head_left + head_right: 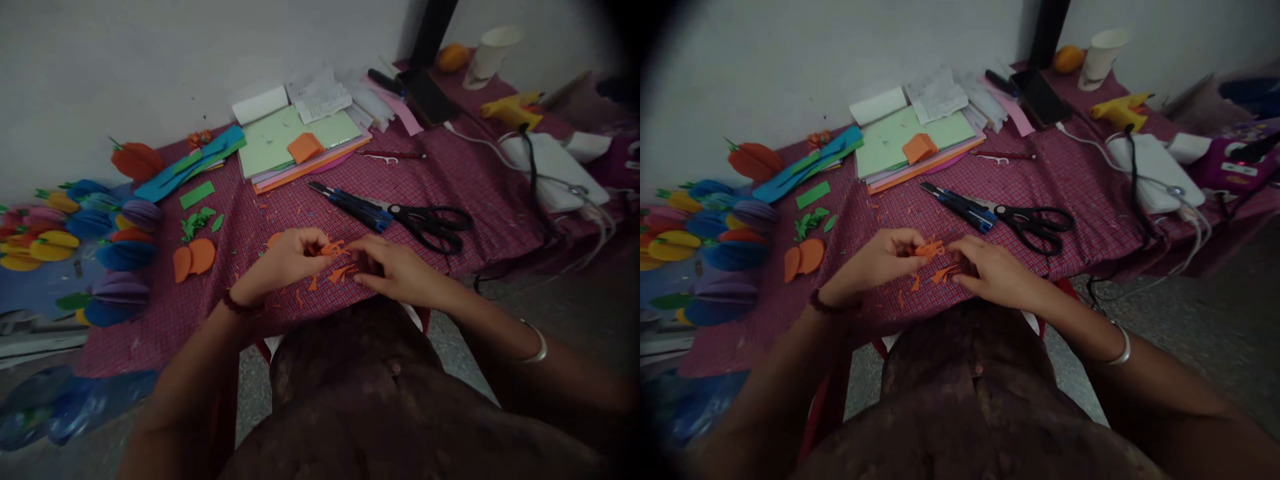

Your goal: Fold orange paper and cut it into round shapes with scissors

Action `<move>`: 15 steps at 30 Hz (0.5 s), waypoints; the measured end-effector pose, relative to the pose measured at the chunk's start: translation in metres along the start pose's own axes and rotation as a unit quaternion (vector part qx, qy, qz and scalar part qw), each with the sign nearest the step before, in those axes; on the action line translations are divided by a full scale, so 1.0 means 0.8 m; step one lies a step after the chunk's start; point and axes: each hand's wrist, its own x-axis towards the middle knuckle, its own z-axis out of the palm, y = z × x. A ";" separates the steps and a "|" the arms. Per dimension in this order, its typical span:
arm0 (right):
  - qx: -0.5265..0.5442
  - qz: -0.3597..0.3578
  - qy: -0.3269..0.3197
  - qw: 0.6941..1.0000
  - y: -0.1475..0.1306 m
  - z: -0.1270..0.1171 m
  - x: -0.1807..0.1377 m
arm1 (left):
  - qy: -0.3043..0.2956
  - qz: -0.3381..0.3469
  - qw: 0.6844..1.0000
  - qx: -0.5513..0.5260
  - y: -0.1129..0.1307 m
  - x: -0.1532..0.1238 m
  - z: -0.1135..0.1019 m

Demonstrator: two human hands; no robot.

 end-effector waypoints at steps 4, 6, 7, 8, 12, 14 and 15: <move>0.040 0.028 0.016 0.999 0.003 0.000 0.000 | 0.007 -0.006 1.000 0.003 -0.012 0.013 0.021; 0.050 0.021 0.026 0.998 0.004 0.000 0.000 | 0.037 0.002 0.999 0.028 -0.016 0.016 0.022; 0.053 0.016 0.030 0.998 0.005 0.000 0.000 | 0.046 0.001 0.998 0.032 -0.016 0.017 0.020; 0.054 0.011 0.033 0.998 0.006 0.000 0.000 | 0.046 -0.005 0.999 0.025 -0.013 0.016 0.018; 0.057 0.003 0.038 0.998 0.006 0.000 0.000 | 0.031 -0.033 0.996 -0.083 0.009 0.009 0.005; 0.062 0.005 0.041 0.997 0.005 0.000 -0.001 | 0.058 -0.025 0.991 -0.116 0.019 0.006 -0.001; 0.065 0.006 0.043 0.997 0.005 0.000 -0.001 | 0.073 -0.021 0.990 -0.121 0.020 0.006 -0.003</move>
